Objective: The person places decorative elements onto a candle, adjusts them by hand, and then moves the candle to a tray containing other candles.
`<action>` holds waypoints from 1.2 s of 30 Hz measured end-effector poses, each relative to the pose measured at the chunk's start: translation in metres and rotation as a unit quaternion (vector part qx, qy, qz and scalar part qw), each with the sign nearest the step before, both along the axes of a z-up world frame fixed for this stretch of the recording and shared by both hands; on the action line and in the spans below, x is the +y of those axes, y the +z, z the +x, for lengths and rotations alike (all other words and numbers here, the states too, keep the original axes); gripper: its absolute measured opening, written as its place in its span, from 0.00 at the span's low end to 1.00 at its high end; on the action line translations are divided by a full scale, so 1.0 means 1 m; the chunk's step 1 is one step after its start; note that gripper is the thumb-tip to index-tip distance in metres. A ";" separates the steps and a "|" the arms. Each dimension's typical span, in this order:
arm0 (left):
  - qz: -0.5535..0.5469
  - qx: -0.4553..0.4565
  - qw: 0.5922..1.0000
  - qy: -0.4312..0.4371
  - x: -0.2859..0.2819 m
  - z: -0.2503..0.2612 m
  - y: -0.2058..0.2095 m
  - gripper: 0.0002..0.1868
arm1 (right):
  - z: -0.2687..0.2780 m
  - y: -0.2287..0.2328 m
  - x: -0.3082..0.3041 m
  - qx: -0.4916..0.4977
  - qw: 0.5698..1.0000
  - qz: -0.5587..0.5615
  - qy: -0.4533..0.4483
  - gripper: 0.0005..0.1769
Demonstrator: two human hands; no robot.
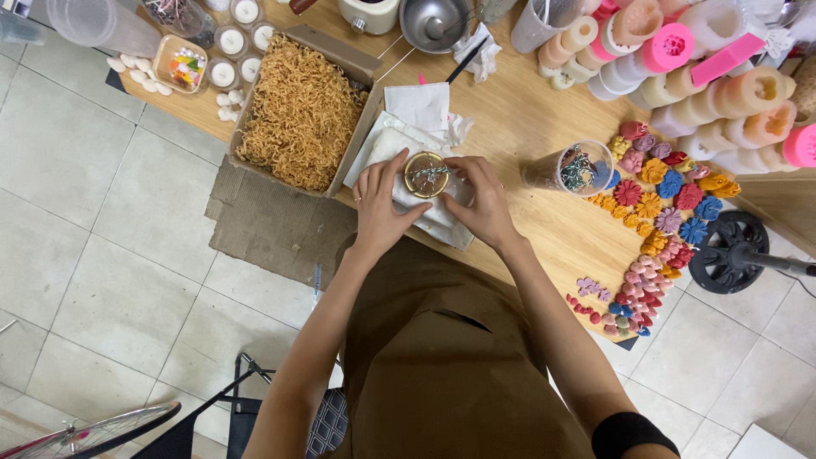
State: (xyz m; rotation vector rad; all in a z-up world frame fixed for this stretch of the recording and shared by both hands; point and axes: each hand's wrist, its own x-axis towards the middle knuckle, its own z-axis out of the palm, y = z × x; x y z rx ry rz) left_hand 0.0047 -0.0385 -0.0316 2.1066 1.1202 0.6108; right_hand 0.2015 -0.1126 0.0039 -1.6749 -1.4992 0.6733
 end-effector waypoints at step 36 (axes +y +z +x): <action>-0.098 -0.117 0.988 -0.010 0.047 0.002 0.040 0.06 | 0.027 0.021 0.038 0.013 0.998 -0.064 -0.003 0.08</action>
